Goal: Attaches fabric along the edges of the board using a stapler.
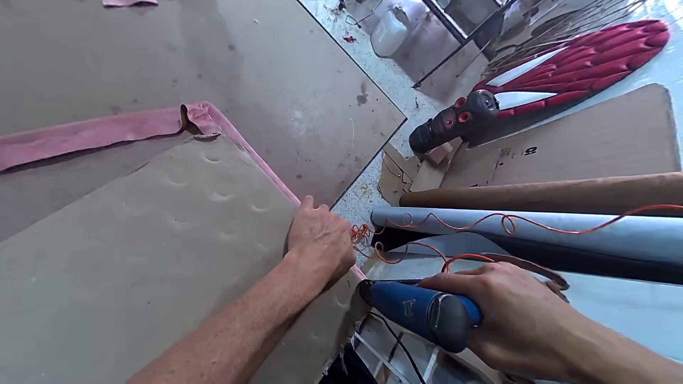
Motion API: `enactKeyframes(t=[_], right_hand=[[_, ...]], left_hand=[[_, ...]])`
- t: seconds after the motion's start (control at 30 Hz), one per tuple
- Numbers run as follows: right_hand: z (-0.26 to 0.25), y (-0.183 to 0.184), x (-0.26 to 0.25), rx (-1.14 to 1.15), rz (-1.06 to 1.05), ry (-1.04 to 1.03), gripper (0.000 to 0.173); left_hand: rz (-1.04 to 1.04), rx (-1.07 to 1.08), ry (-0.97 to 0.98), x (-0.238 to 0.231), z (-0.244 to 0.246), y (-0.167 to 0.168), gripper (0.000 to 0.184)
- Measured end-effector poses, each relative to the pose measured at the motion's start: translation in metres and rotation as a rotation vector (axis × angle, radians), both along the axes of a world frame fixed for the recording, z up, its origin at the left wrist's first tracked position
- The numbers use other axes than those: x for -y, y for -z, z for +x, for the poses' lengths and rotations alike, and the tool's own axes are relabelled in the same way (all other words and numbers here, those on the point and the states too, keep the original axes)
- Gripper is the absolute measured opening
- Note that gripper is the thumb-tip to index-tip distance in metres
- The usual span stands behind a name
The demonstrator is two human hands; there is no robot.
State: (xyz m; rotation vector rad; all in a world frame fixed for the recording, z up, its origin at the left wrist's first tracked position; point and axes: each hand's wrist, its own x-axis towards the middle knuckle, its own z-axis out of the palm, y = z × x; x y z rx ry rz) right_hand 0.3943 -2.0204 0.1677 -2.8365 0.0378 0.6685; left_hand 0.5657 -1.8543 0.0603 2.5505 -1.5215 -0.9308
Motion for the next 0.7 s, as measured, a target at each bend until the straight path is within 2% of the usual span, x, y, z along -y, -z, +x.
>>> enactKeyframes(t=[0.27,0.37,0.47,0.57,0.7], right_hand=[[0.013,-0.003,-0.016,-0.196,-0.057,0.190,0.019],[0.010,-0.018,-0.005,-0.033,-0.028,0.098,0.014],[0.022,-0.024,0.000,0.099,-0.032,-0.006,0.015],[0.043,-0.022,-0.008,0.093,-0.038,-0.035,0.010],[0.061,-0.009,-0.019,0.026,-0.095,-0.057,0.016]], left_hand=[[-0.031,-0.027,0.058,0.001,0.007,0.004,0.044],[-0.269,0.019,0.062,-0.018,0.023,0.015,0.050],[-0.452,0.207,-0.104,-0.061,0.068,0.036,0.055],[-0.396,0.317,-0.278,-0.103,0.106,0.034,0.068],[-0.314,0.339,-0.427,-0.126,0.119,0.035,0.071]])
